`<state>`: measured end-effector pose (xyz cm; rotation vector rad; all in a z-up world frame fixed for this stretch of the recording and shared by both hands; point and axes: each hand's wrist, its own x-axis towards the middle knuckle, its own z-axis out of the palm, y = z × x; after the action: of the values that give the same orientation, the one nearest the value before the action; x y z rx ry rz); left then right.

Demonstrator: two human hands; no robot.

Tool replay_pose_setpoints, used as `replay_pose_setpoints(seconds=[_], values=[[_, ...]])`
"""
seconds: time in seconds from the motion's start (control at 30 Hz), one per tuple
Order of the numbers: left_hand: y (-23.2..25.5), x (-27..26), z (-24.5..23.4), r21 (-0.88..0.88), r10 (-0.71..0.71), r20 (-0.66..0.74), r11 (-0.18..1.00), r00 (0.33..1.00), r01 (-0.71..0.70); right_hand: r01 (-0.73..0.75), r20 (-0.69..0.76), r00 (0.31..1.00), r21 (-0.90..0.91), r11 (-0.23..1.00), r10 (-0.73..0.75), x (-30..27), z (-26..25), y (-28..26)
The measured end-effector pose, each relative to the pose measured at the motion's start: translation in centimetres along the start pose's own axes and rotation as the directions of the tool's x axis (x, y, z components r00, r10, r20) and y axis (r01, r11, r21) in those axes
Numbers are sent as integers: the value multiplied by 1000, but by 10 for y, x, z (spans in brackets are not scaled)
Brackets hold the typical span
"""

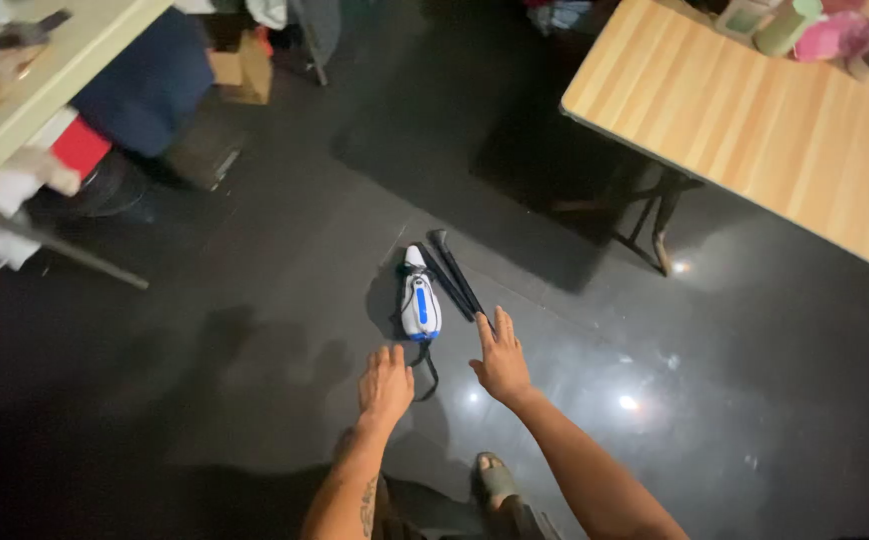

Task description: Assemble a handheld vacuum cleaner and plug it into a power outlet.

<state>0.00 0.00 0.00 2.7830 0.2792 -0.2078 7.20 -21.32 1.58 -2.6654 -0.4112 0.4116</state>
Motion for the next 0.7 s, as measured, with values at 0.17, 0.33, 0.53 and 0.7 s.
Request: replay_pose_setpoints(seconds=[0.17, 0.33, 0.53, 0.7], values=[[-61, 56, 63, 26, 98, 3, 995, 995, -99, -68, 12, 998, -33, 997, 68, 31, 48, -1], [-89, 115, 115, -21, 136, 32, 991, 990, -136, -76, 10, 997, 18, 997, 76, 79, 116, 25], [-126, 204, 245, -246, 12, 27, 969, 1000, -5, 29, -31, 999, 31, 999, -28, 157, 218, 97], [-152, 269, 337, -337, -90, 153, 932, 984, 137, 73, 10, 997, 140, 988, -75, 219, 296, 142]])
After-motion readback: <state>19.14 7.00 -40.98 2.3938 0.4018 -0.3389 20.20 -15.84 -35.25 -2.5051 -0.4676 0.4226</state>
